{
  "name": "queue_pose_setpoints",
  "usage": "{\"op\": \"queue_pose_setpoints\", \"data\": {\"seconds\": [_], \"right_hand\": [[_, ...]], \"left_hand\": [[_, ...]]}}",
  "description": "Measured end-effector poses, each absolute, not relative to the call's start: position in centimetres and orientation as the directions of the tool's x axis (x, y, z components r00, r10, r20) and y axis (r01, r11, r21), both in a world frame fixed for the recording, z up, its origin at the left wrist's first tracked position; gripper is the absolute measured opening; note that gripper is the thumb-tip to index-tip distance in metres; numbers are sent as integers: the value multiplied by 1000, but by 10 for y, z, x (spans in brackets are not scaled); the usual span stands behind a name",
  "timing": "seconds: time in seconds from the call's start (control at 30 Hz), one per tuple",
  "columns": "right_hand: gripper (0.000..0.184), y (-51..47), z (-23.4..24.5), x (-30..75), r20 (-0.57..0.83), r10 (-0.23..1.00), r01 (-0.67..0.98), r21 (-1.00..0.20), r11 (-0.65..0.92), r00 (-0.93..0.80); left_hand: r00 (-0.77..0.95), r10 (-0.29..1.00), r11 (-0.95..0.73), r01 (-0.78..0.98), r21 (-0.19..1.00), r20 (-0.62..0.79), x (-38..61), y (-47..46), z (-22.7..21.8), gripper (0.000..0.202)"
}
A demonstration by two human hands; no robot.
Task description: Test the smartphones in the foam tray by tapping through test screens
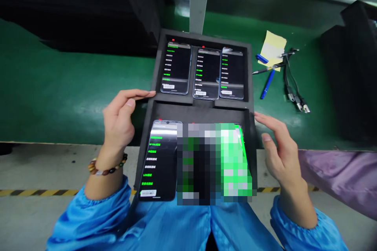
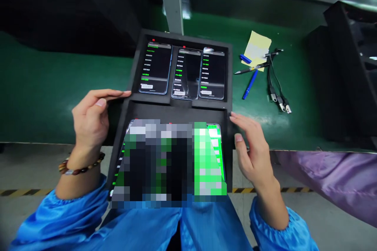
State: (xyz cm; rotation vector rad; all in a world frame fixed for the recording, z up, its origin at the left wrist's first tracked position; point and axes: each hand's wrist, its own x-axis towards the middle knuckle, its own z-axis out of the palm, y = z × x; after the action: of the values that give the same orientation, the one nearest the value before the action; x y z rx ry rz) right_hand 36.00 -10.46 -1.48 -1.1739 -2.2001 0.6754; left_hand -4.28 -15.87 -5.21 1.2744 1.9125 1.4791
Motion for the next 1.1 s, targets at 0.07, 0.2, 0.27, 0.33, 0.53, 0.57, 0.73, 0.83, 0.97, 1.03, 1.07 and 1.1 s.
{"op": "queue_pose_setpoints", "data": {"seconds": [0.07, 0.2, 0.27, 0.33, 0.53, 0.57, 0.73, 0.83, 0.97, 1.03, 1.07, 1.1], "right_hand": [[44, -107, -21, 358, 225, 842, 554, -665, 501, -490], [45, -111, -26, 355, 215, 781, 556, -595, 580, -586], [47, -113, -26, 357, 217, 768, 566, -562, 603, -603], [46, -115, -23, 360, 218, 760, 564, -553, 613, -613], [41, -115, -24, 356, 265, 836, 566, -634, 527, -481], [41, -114, -26, 352, 266, 857, 567, -658, 495, -441], [45, -113, -37, 335, 211, 914, 513, -773, 372, -345], [44, -111, -43, 328, 236, 921, 470, -805, 364, -308], [42, -105, -46, 323, 290, 911, 428, -812, 396, -292], [42, -104, -46, 324, 305, 903, 437, -797, 416, -303], [43, -105, -45, 326, 314, 897, 455, -779, 430, -310], [43, -107, -43, 329, 328, 890, 478, -755, 448, -317]], "left_hand": [[-476, 850, -38, 376, 926, 228, -43, -161, -52, 29], [-462, 857, -69, 337, 939, 229, -44, -163, -54, 27], [-451, 861, -78, 340, 937, 236, -46, -164, -56, 27], [-435, 866, -94, 344, 934, 247, -47, -164, -58, 28], [-427, 863, -107, 364, 925, 268, -48, -163, -58, 28], [-426, 862, -102, 385, 917, 274, -47, -164, -57, 28], [-400, 878, -23, 513, 858, 263, -31, -173, -48, 30], [-427, 865, 10, 540, 842, 263, -21, -174, -45, 34], [-468, 835, -14, 506, 862, 289, -16, -165, -46, 31], [-476, 829, -23, 496, 868, 294, -16, -161, -47, 30], [-471, 830, -28, 499, 866, 298, -17, -160, -47, 30], [-461, 832, -36, 509, 860, 308, -18, -161, -47, 31]]}}
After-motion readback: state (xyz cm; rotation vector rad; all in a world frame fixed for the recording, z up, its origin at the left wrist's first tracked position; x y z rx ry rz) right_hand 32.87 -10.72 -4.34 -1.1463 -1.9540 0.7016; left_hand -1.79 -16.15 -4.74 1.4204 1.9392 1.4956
